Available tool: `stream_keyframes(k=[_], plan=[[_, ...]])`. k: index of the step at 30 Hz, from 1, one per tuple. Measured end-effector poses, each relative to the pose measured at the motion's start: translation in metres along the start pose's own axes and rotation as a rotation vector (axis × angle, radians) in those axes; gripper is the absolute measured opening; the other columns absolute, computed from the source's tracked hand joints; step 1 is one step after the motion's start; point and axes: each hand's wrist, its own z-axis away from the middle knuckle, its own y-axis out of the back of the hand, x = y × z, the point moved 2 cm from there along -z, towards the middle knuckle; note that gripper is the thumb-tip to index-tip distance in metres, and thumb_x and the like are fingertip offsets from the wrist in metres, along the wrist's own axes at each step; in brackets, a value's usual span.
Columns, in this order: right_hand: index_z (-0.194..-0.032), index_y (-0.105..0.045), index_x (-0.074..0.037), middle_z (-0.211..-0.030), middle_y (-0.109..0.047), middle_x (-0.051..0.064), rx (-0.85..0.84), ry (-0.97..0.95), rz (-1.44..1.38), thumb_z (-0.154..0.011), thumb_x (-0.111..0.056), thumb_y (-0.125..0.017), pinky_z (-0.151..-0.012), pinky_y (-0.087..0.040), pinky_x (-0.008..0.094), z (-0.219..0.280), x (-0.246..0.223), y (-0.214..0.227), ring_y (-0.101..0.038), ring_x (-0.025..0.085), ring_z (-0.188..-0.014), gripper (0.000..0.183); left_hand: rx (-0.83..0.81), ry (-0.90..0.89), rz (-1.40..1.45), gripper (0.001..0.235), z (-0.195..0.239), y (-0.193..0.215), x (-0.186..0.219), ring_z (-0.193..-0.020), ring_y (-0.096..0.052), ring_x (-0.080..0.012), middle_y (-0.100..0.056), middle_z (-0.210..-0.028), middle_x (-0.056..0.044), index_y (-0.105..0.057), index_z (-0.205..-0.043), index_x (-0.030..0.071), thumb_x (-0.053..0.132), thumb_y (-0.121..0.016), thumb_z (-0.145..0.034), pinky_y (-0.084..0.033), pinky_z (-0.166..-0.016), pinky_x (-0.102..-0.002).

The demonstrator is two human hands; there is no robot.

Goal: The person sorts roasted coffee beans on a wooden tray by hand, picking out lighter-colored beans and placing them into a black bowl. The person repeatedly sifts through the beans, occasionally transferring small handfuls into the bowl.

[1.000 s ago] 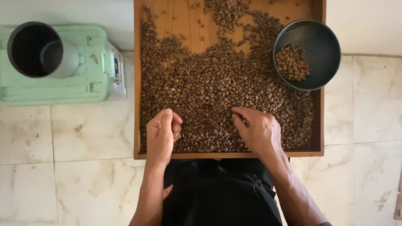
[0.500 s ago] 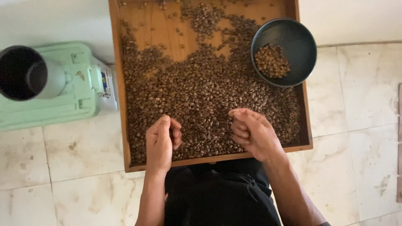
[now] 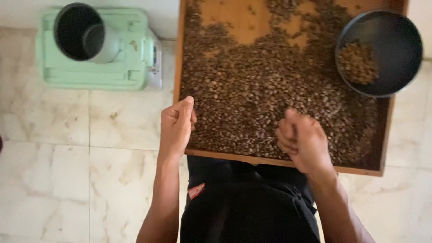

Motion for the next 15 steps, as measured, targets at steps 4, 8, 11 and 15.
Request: stream_keyframes(k=[4, 8, 11, 15], plan=[[-0.079, -0.083, -0.005, -0.068, -0.079, 0.014, 0.089, 0.289, 0.755, -0.097, -0.016, -0.071, -0.048, -0.052, 0.034, 0.010, -0.004, -0.057, -0.074, 0.020, -0.061, 0.025, 0.017, 0.000, -0.165, 0.047, 0.013, 0.020, 0.026, -0.042, -0.030, -0.0069, -0.043, -0.042, -0.005, -0.069, -0.067, 0.007, 0.026, -0.058, -0.109, -0.033, -0.042, -0.026], [-0.095, -0.084, -0.022, -0.079, -0.081, 0.001, -0.130, 0.549, 1.110, -0.091, -0.026, -0.076, -0.061, -0.060, 0.034, -0.002, 0.026, -0.075, -0.077, 0.024, -0.072, 0.009, -0.201, 0.028, -0.388, 0.024, 0.029, 0.015, 0.045, -0.045, -0.045, -0.0130, -0.049, -0.049, -0.005, -0.079, -0.089, 0.006, 0.023, -0.067, -0.100, -0.039, -0.046, -0.031], [-0.098, -0.081, -0.029, -0.075, -0.076, -0.002, -0.170, 0.574, 1.281, -0.092, -0.030, -0.070, -0.060, -0.058, 0.034, -0.008, 0.037, -0.073, -0.074, 0.021, -0.071, 0.013, -0.246, 0.010, -0.514, 0.016, 0.032, 0.019, 0.040, -0.047, -0.047, -0.0175, -0.047, -0.049, -0.007, -0.081, -0.102, 0.005, 0.017, -0.071, -0.097, -0.040, -0.049, -0.036], [-0.104, -0.082, -0.034, -0.083, -0.079, -0.008, 0.016, 0.565, 1.384, -0.094, -0.035, -0.070, -0.063, -0.059, 0.032, -0.015, 0.030, -0.066, -0.075, 0.019, -0.075, 0.016, -0.166, -0.033, -0.638, 0.020, 0.027, 0.027, 0.023, -0.042, -0.053, -0.0196, -0.050, -0.046, -0.006, -0.077, -0.113, 0.008, 0.014, -0.064, -0.100, -0.044, -0.047, -0.032]])
